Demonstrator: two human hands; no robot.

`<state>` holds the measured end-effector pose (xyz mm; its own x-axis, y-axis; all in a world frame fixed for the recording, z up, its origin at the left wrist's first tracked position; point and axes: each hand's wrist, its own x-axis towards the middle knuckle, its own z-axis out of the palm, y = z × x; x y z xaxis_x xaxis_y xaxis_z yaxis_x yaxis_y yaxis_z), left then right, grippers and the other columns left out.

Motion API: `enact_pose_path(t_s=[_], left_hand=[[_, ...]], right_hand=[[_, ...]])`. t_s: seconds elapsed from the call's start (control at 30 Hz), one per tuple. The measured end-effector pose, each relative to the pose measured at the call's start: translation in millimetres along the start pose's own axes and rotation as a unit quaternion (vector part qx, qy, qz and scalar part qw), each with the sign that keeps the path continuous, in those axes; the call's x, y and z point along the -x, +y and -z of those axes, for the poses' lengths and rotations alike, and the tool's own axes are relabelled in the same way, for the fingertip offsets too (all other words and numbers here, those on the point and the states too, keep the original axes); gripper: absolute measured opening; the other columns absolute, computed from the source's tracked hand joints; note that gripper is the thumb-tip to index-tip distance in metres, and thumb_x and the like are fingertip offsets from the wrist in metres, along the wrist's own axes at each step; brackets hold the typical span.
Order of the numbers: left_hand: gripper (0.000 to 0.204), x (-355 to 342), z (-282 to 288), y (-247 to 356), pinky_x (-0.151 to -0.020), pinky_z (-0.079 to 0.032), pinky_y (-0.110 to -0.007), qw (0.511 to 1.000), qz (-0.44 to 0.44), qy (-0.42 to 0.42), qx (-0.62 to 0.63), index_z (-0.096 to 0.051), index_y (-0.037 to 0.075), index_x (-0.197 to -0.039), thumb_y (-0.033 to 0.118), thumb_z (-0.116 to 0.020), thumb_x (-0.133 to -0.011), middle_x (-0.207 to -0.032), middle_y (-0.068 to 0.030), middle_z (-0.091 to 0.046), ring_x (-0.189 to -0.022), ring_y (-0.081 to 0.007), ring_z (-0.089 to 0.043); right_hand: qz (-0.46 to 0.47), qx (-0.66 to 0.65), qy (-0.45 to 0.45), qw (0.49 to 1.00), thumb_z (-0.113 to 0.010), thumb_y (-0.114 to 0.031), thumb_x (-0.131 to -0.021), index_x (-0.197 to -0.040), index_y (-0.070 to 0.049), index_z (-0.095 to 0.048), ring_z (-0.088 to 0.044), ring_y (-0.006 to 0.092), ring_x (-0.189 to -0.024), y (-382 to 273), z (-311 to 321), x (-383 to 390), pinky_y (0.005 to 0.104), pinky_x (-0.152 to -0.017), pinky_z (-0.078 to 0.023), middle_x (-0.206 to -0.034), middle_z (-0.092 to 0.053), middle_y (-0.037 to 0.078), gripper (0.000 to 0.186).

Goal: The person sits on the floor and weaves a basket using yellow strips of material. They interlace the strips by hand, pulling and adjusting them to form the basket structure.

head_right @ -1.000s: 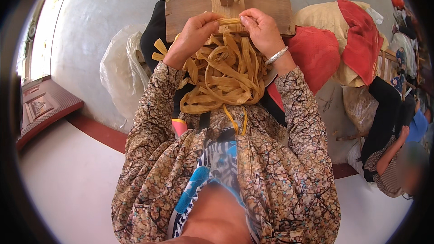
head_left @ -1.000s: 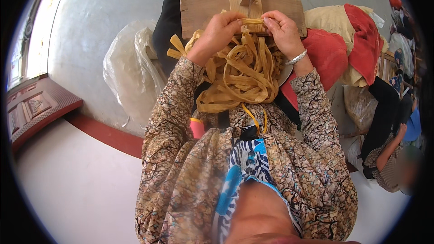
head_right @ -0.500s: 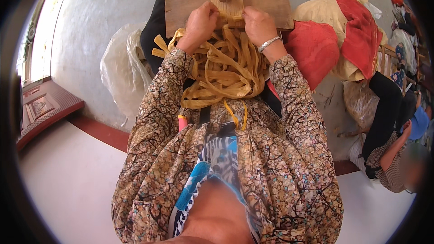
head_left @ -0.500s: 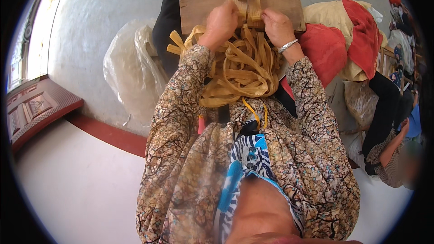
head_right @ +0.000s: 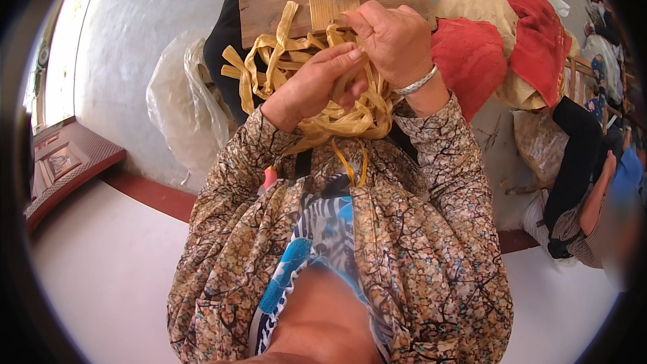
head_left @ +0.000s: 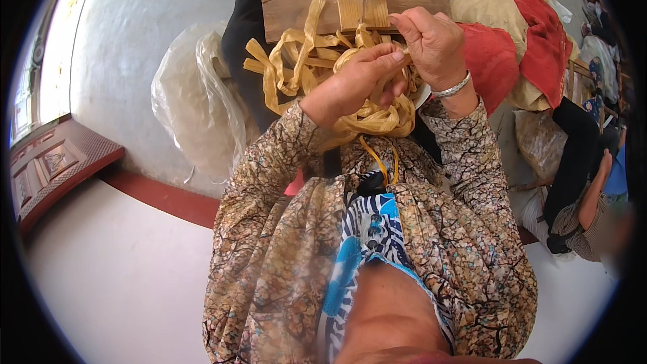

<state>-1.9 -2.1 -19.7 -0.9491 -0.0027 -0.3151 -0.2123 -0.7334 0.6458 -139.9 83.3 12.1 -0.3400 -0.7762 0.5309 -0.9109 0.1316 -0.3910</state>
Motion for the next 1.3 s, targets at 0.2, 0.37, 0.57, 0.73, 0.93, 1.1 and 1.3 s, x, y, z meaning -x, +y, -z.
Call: enact_pose_path(t_s=[0.2,0.37,0.57,0.73,0.93,1.1,1.3], left_hand=[[0.023,37.5,16.8,25.3,-0.053,-0.04,-0.025,0.816,-0.248,0.104,-0.512,-0.063,-0.003,-0.099,0.019,-0.056,-0.097,-0.067,-0.0013,-0.053,-0.057,-0.0077,-0.044],[0.029,47.5,2.3,53.8,-0.053,-0.039,-0.025,0.834,-0.256,0.104,-0.477,-0.066,-0.001,-0.09,0.024,-0.053,-0.099,-0.063,0.001,-0.053,-0.058,-0.0068,-0.045],[0.033,36.9,-18.1,11.6,-0.055,-0.035,-0.018,0.943,-0.207,0.03,-0.258,-0.055,-0.001,-0.122,0.024,-0.048,-0.102,-0.074,0.004,-0.053,-0.063,-0.0034,-0.044],[0.03,3.9,-19.6,-18.4,-0.05,-0.027,-0.015,0.967,-0.216,0.076,-0.112,-0.051,0.003,-0.126,0.013,-0.054,-0.098,-0.076,0.0077,-0.05,-0.057,0.0002,-0.036],[0.017,9.8,7.7,-21.4,-0.047,-0.032,-0.019,0.997,-0.077,0.026,-0.021,-0.057,0.004,-0.11,0.015,-0.056,-0.097,-0.075,0.0072,-0.05,-0.058,-0.0018,-0.041],[0.017,22.3,15.5,-27.8,-0.051,-0.045,-0.034,0.72,-0.304,0.167,-0.602,-0.057,0.003,-0.101,0.006,-0.059,-0.084,-0.071,-0.0065,-0.054,-0.062,-0.0214,-0.059],[0.034,25.2,20.8,-40.1,-0.058,-0.05,-0.037,0.67,-0.375,0.179,-0.615,-0.059,0.004,-0.116,0.001,-0.06,-0.082,-0.094,-0.0156,-0.063,-0.069,-0.0321,-0.062]], right_hand=[[-0.147,-0.157,-0.215,0.953,-0.067,-0.03,-0.088,-0.069,-0.006,-0.058,-0.054,0.031,-0.051,0.7,2.4,27.3,0.0368,-0.047,-0.043,-0.057,-0.055,0.013,0.031],[-0.238,-0.528,-0.329,0.746,-0.059,-0.009,-0.093,-0.102,0.001,-0.068,-0.057,0.0071,-0.069,-79.3,43.2,37.0,0.0229,-0.061,-0.047,-0.082,-0.067,0.001,0.016],[-0.264,-0.631,-0.088,0.724,-0.058,-0.01,-0.095,-0.113,0.003,-0.065,-0.06,0.0053,-0.077,-37.7,23.7,36.3,0.0186,-0.066,-0.049,-0.094,-0.069,0.005,0.023],[-0.23,-0.294,0.026,0.927,-0.059,-0.015,-0.094,-0.11,-0.005,-0.068,-0.064,0.0141,-0.07,-21.6,-18.9,43.0,0.0244,-0.062,-0.049,-0.089,-0.071,0.004,0.021],[-0.117,-0.062,0.023,0.991,-0.062,-0.02,-0.086,-0.101,-0.014,-0.07,-0.062,0.0244,-0.072,-20.0,-17.1,42.4,0.0353,-0.068,-0.047,-0.083,-0.069,0.004,0.018],[-0.089,-0.013,-0.126,0.988,-0.062,-0.021,-0.089,-0.088,-0.006,-0.069,-0.062,0.0209,-0.075,-18.1,-7.9,59.2,0.0328,-0.071,-0.046,-0.078,-0.066,0.003,0.016],[-0.495,-0.652,-0.144,0.556,-0.056,-0.021,-0.098,-0.105,0.001,-0.067,-0.062,0.0117,-0.091,-15.6,-31.2,96.3,0.0253,-0.078,-0.051,-0.098,-0.066,0.004,0.026]])
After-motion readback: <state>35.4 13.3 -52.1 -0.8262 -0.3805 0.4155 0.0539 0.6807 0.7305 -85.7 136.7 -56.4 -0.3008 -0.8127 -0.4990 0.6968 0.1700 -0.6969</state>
